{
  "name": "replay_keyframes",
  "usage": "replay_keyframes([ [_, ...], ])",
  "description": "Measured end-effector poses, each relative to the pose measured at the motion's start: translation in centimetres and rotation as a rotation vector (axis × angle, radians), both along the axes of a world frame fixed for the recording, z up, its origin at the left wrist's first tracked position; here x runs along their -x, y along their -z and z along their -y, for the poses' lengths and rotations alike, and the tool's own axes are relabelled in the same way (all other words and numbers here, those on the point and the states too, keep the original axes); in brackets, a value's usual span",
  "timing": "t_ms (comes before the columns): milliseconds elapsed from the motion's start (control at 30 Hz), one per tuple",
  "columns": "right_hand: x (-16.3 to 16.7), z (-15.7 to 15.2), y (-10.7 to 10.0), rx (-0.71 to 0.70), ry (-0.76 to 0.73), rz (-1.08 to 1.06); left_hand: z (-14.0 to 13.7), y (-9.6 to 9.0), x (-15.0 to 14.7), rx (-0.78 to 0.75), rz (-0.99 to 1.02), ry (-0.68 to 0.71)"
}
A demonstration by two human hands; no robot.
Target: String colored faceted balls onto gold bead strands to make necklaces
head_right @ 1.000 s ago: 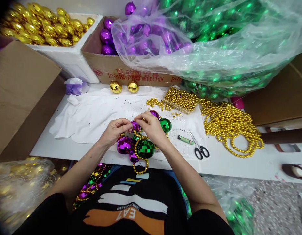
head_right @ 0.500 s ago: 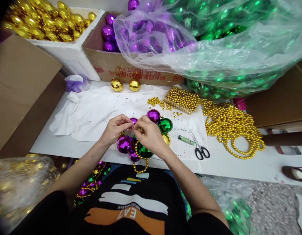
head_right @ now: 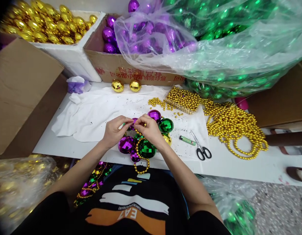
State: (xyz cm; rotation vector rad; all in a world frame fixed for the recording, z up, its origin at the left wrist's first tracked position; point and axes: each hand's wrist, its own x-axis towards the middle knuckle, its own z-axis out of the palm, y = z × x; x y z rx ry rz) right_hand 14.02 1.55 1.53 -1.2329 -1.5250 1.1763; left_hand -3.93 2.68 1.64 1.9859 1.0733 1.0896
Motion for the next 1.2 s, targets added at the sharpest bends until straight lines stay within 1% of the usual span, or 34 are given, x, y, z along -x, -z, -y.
replay_keyframes([
  [67,0.2,0.3,-0.3,-0.002,0.010,-0.016,-0.1,0.5,-0.1,-0.128,-0.063,-0.009],
  [133,0.4,0.5,-0.5,-0.006,0.013,-0.029,-0.1,0.9,-0.3,-0.177,-0.062,-0.040],
  [233,0.6,0.5,-0.6,0.039,0.024,-0.083,-0.1,1.1,-0.7,-0.142,0.012,-0.088],
  [333,0.8,0.4,-0.3,0.126,0.066,-0.199,0.0,0.9,-0.9,-0.107,0.098,-0.100],
  [400,0.9,0.2,0.0,0.141,0.065,-0.232,0.0,0.7,-0.8,-0.098,0.118,-0.108],
  [500,0.9,-0.2,0.4,0.099,0.041,-0.175,-0.1,0.6,-0.6,-0.087,0.123,-0.122],
  [600,0.3,-0.3,0.4,0.079,0.057,-0.147,0.0,0.6,-0.3,-0.066,0.133,-0.110],
  [700,-0.6,-0.1,0.2,0.157,0.055,-0.203,0.1,0.6,-0.3,-0.043,0.105,-0.104],
  [800,-1.5,0.2,-0.3,0.247,0.042,-0.269,0.1,0.8,-0.4,-0.063,0.073,-0.100],
  [867,-2.2,0.5,-0.5,0.249,0.052,-0.265,0.1,1.0,-0.3,-0.084,0.064,-0.102],
  [933,-3.0,0.9,-0.6,0.163,0.121,-0.148,0.1,1.2,0.0,-0.095,0.049,-0.123],
  [967,-3.6,1.2,-0.5,0.088,0.179,-0.030,0.1,1.3,0.3,-0.092,0.035,-0.138],
  [1033,-4.7,1.7,-0.2,-0.073,0.293,0.270,0.1,1.4,0.8,-0.075,0.000,-0.156],
  [1067,-5.3,2.0,0.0,-0.131,0.333,0.406,0.2,1.4,1.1,-0.056,-0.011,-0.162],
  [1100,-5.8,2.3,0.2,-0.158,0.353,0.504,0.3,1.4,1.3,-0.023,-0.011,-0.163],
  [1133,-6.3,2.6,0.4,-0.152,0.355,0.549,0.5,1.4,1.3,0.032,0.009,-0.164],
  [1167,-6.6,2.8,0.6,-0.112,0.343,0.534,0.7,1.3,1.3,0.114,0.055,-0.157],
  [1200,-6.9,3.0,0.7,-0.048,0.322,0.464,0.9,1.1,1.2,0.220,0.129,-0.141],
])
